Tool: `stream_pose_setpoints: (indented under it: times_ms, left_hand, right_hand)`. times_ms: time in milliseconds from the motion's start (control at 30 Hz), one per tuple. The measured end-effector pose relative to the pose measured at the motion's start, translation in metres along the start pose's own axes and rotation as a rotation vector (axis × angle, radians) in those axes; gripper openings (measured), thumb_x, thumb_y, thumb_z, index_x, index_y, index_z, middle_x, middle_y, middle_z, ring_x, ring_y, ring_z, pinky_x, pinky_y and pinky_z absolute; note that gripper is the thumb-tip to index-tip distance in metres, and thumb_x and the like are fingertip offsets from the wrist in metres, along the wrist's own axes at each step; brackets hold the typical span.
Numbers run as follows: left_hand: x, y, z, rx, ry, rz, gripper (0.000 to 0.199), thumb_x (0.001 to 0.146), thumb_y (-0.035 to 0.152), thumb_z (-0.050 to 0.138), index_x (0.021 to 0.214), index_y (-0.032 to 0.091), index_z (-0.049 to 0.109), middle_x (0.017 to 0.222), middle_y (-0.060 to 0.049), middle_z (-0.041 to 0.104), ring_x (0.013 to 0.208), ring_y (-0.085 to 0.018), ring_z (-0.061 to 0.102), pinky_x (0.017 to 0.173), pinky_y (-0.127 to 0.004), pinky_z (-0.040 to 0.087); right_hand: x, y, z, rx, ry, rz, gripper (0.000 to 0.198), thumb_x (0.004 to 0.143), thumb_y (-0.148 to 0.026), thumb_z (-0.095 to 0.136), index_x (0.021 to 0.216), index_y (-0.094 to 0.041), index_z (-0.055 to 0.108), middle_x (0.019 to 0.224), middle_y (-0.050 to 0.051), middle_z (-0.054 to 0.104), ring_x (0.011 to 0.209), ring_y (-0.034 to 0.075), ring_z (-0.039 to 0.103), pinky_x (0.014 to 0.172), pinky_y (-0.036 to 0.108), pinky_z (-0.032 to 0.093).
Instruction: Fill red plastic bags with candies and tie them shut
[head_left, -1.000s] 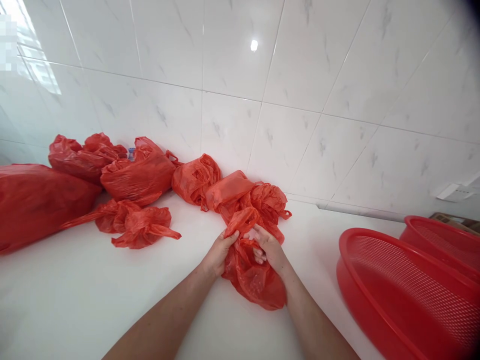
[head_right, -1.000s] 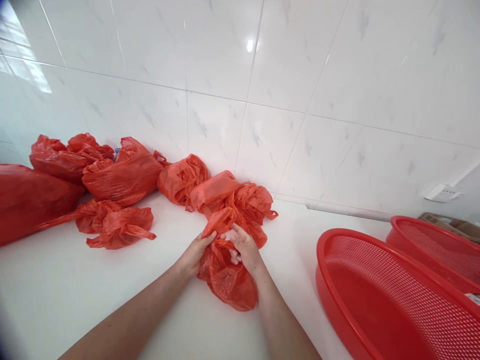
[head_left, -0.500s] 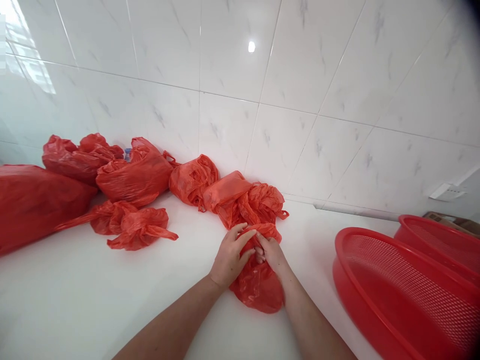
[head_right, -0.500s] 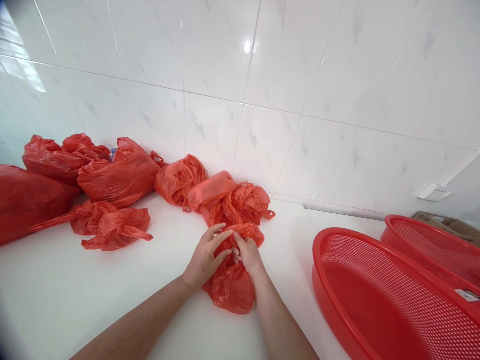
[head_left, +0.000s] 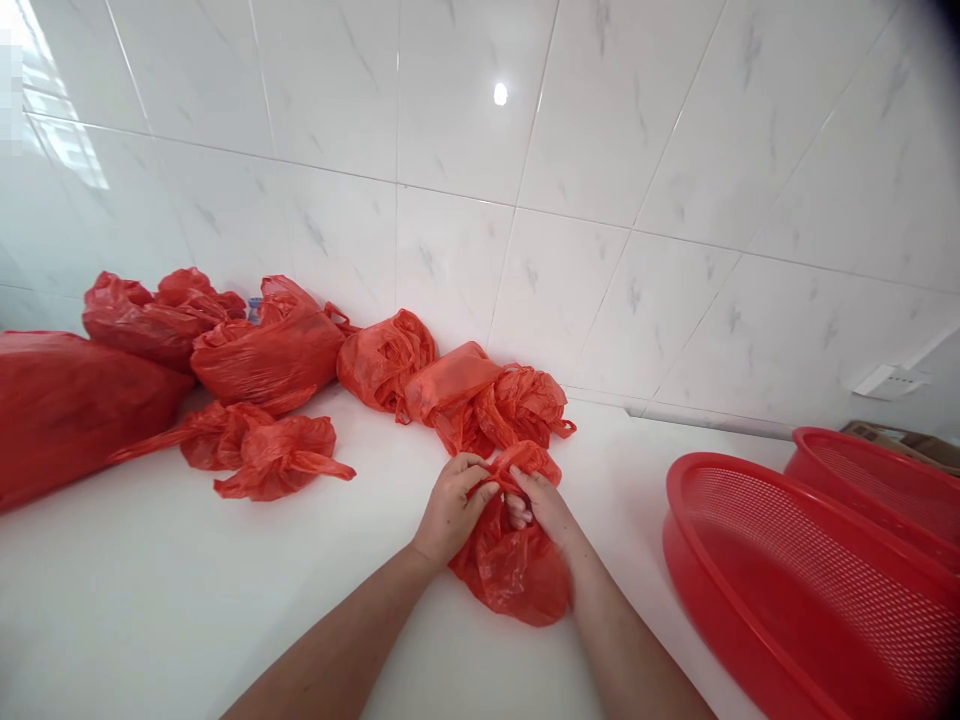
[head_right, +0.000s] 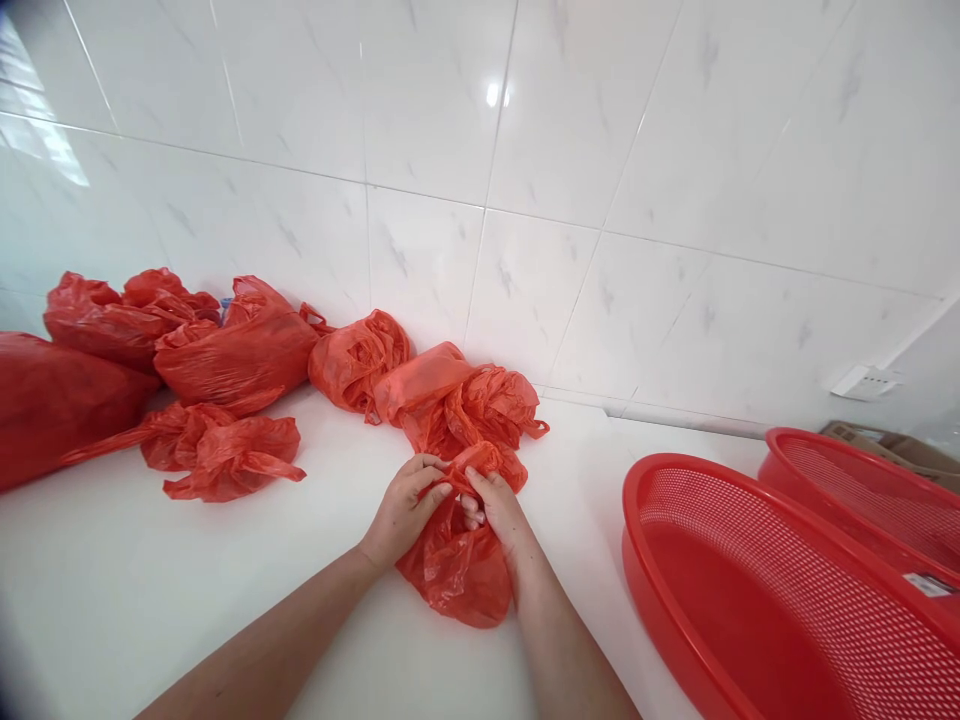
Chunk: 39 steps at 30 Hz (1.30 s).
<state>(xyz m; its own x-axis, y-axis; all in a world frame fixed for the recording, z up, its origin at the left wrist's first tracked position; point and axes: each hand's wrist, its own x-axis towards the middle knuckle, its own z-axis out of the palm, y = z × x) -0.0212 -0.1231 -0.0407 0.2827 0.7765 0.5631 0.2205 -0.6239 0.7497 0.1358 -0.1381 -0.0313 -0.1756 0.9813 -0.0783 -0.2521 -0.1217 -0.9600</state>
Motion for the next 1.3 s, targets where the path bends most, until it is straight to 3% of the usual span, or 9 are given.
stream_pose_setpoints:
  times_ms: [200,333,433,567,700,833,967,1067,1300]
  left_hand:
    - [-0.001,-0.002,0.002,-0.420,-0.006,-0.338,0.025,0.084,0.040,0.049,0.076,0.019,0.058,0.083,-0.004,0.063,0.078,-0.019,0.059,0.076,-0.033,0.047]
    - [0.000,-0.006,0.001,-0.568,0.004,-0.446,0.026,0.081,0.042,0.053,0.072,0.018,0.052,0.066,0.001,0.057,0.059,-0.013,0.051,0.059,-0.026,0.043]
    - [0.001,-0.004,0.001,-0.464,0.086,-0.408,0.027,0.079,0.041,0.055,0.067,0.018,0.047,0.062,0.004,0.049,0.057,-0.010,0.044,0.056,-0.022,0.037]
    - [-0.003,0.007,0.005,-0.300,0.039,-0.286,0.024,0.081,0.035,0.052,0.065,0.018,0.046,0.064,0.004,0.046,0.061,-0.011,0.042,0.058,-0.022,0.035]
    - [-0.007,0.012,0.009,-0.161,-0.050,-0.199,0.019,0.082,0.030,0.049,0.067,0.019,0.046,0.067,0.003,0.047,0.063,-0.011,0.043,0.059,-0.023,0.036]
    - [-0.006,0.008,0.005,0.023,-0.075,-0.076,0.017,0.080,0.024,0.051,0.065,0.019,0.046,0.068,0.002,0.048,0.064,-0.012,0.044,0.061,-0.025,0.037]
    - [-0.001,0.002,-0.003,0.036,-0.048,0.010,0.014,0.083,0.023,0.048,0.069,0.020,0.051,0.082,-0.002,0.054,0.078,-0.015,0.051,0.071,-0.029,0.042]
    - [0.004,-0.001,-0.012,-0.005,0.054,0.029,0.017,0.085,0.025,0.047,0.071,0.020,0.053,0.094,-0.004,0.056,0.086,-0.016,0.054,0.078,-0.030,0.043]
    - [0.011,-0.019,-0.035,-0.030,0.353,-0.162,0.022,0.086,0.037,0.045,0.074,0.020,0.054,0.089,-0.003,0.056,0.085,-0.017,0.053,0.076,-0.028,0.042]
  right_hand:
    - [-0.012,-0.013,0.008,0.067,-0.032,-0.022,0.066,0.074,-0.079,0.028,0.066,-0.020,0.055,0.052,-0.001,0.046,0.043,0.009,0.034,0.046,0.025,0.036]
    - [-0.013,-0.009,0.009,-0.202,-0.043,-0.072,0.029,0.072,-0.048,0.061,0.082,-0.021,0.060,0.062,-0.002,0.053,0.057,0.013,0.049,0.060,0.027,0.042]
    - [-0.006,0.002,0.005,-0.455,0.169,-0.231,0.042,0.065,-0.029,0.066,0.105,-0.024,0.055,0.071,-0.003,0.057,0.067,0.015,0.053,0.066,0.028,0.043]
    - [0.003,0.011,-0.006,-0.589,0.475,-0.263,0.022,0.064,-0.021,0.055,0.085,-0.021,0.062,0.067,-0.002,0.059,0.061,0.016,0.053,0.060,0.028,0.041]
    - [0.005,0.008,-0.013,-0.521,0.440,-0.244,0.014,0.062,-0.019,0.051,0.068,-0.020,0.064,0.065,0.000,0.061,0.061,0.015,0.052,0.059,0.027,0.039]
    - [-0.002,0.001,-0.012,-0.391,0.358,-0.184,0.030,0.062,-0.019,0.050,0.087,-0.022,0.066,0.068,-0.002,0.062,0.054,0.013,0.051,0.056,0.026,0.041]
    - [-0.013,-0.006,-0.015,-0.047,0.177,-0.132,0.039,0.066,-0.028,0.059,0.105,-0.022,0.062,0.075,0.001,0.066,0.065,0.016,0.060,0.065,0.030,0.047]
    - [-0.014,-0.007,-0.029,0.063,0.309,-0.202,0.037,0.065,-0.039,0.065,0.097,-0.022,0.062,0.083,0.003,0.066,0.071,0.017,0.062,0.070,0.032,0.049]
    - [-0.007,0.007,-0.068,-0.231,0.616,-0.204,0.021,0.063,-0.028,0.060,0.082,-0.019,0.063,0.072,0.000,0.065,0.063,0.015,0.056,0.066,0.030,0.045]
